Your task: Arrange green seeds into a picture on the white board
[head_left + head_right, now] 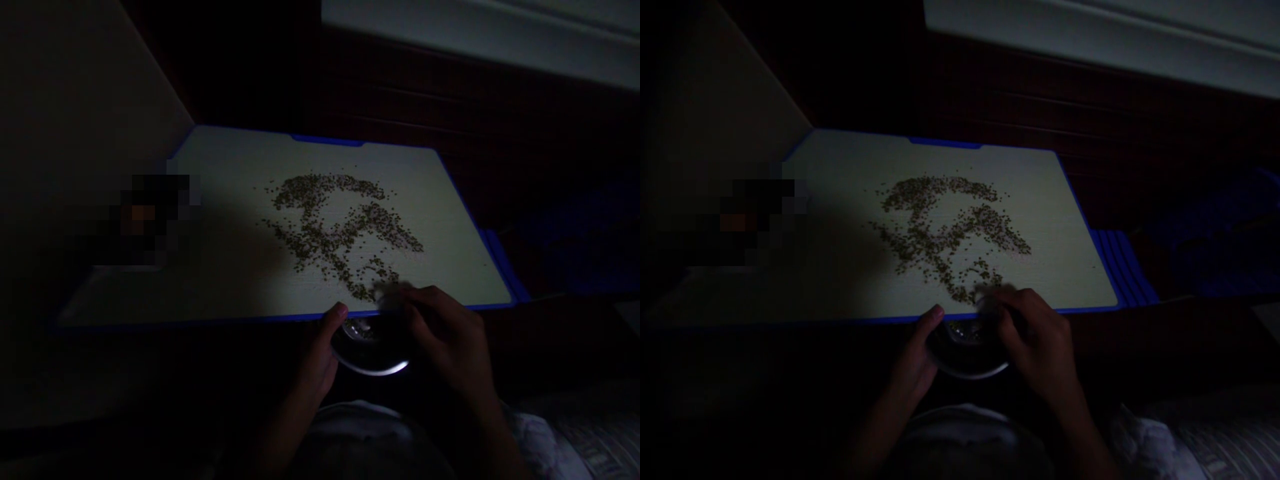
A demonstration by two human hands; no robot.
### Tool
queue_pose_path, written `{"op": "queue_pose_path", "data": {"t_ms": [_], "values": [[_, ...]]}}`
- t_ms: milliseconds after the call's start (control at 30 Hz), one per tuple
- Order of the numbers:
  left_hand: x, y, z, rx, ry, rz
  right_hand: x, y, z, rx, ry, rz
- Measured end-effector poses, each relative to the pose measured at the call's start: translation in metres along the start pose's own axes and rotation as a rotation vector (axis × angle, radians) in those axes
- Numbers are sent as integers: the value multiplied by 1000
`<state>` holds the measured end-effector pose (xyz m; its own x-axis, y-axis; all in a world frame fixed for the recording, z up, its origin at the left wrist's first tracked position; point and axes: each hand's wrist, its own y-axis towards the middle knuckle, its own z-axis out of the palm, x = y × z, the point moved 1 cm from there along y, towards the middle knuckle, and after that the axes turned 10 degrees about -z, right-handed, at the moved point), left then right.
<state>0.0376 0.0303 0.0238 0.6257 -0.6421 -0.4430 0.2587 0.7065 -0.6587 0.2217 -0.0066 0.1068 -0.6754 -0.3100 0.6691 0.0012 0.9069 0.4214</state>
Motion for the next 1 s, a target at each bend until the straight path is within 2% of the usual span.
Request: {"op": "queue_pose_path", "data": {"t_ms": [167,333,600,833,1000], "values": [[1,0,0,6,-14,22,-10,2,-1,-39,-27,59],[0,0,0,14,-28,23,-20,9,-3,-76,-20,59],[-1,-2,3,32,-26,23,-19,16,-3,28,135,-47],[1,0,0,19,-20,17,-18,11,0,52,133,-19],[1,-1,-1,10,-34,31,-24,10,-4,11,70,27]]}}
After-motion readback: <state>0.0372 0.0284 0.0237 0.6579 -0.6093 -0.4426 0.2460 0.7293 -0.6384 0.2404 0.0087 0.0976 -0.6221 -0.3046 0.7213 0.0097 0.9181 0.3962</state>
